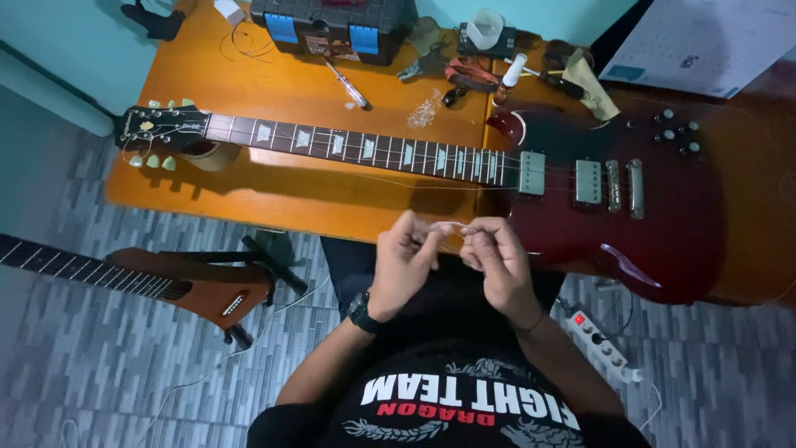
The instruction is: Restringing and tuning an electric guitar at a workbench.
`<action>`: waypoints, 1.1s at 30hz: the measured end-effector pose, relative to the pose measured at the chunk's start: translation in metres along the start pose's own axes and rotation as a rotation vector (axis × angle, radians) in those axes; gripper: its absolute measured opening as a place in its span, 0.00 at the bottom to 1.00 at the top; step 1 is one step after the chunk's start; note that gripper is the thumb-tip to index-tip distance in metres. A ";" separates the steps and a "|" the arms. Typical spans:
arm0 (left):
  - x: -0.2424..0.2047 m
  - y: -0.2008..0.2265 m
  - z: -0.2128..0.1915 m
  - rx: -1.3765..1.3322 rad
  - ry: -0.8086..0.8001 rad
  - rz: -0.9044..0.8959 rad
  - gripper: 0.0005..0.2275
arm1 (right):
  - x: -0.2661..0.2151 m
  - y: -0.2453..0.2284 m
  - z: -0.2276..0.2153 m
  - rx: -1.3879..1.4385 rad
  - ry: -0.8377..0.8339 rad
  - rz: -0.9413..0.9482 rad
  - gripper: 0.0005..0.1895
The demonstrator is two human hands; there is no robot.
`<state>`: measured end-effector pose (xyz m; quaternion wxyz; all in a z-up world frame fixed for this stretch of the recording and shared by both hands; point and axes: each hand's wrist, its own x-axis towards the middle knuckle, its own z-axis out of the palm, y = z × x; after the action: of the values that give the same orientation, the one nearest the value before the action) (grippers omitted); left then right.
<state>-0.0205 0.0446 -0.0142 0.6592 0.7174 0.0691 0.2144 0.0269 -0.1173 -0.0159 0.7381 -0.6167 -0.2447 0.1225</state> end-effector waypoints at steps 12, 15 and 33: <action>0.019 0.031 -0.013 0.219 -0.128 0.303 0.04 | 0.003 0.013 0.000 0.209 0.106 0.083 0.10; 0.013 0.025 -0.011 0.109 -0.189 0.179 0.02 | 0.008 0.007 -0.003 0.127 0.147 0.024 0.09; 0.011 -0.013 -0.019 -0.586 -0.427 -0.185 0.05 | 0.015 0.013 -0.014 0.101 0.139 0.148 0.06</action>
<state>-0.0154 0.0675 -0.0232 0.8527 0.5176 -0.0695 0.0102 0.0484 -0.1187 -0.0274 0.7724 -0.6021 -0.1402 0.1456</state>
